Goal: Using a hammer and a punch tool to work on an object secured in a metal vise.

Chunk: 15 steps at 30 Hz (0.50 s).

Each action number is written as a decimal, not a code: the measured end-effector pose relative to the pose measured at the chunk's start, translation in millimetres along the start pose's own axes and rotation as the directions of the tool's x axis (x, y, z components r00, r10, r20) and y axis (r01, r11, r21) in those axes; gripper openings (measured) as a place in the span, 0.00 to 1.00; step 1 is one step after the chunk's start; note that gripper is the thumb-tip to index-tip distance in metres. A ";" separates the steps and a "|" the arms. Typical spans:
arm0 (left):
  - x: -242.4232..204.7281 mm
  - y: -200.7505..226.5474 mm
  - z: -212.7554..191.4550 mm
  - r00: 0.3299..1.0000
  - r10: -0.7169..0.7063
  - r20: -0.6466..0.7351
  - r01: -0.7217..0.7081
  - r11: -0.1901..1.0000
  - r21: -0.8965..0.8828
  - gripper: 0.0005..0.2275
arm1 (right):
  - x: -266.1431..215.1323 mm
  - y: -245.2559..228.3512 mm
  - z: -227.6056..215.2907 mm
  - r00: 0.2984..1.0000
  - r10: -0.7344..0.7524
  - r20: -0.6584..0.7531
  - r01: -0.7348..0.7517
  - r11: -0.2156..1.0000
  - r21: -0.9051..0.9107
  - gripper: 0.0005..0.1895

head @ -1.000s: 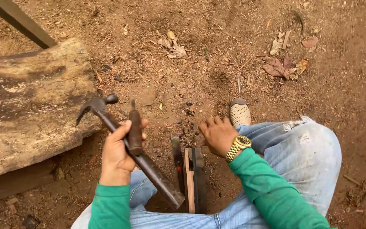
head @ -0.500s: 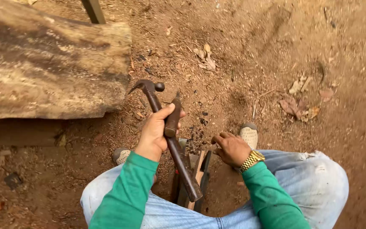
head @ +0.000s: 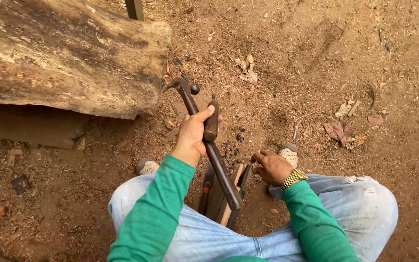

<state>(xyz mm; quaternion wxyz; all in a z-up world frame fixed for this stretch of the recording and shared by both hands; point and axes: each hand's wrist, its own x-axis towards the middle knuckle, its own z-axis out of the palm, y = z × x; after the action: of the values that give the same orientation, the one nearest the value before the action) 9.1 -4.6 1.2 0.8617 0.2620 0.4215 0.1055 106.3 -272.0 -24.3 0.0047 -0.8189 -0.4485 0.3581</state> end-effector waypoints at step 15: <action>-45.7 -1.4 36.6 0.997 0.068 0.040 -0.078 0.835 0.544 0.12 | -8.9 -59.0 -54.1 0.475 -0.322 -0.819 0.495 0.867 -0.054 0.32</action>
<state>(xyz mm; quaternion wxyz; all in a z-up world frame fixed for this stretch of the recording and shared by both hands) 9.2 -37.4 49.7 0.7509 0.5132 0.4155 0.0114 92.1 -226.3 40.5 0.3713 -0.7532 -0.5424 -0.0238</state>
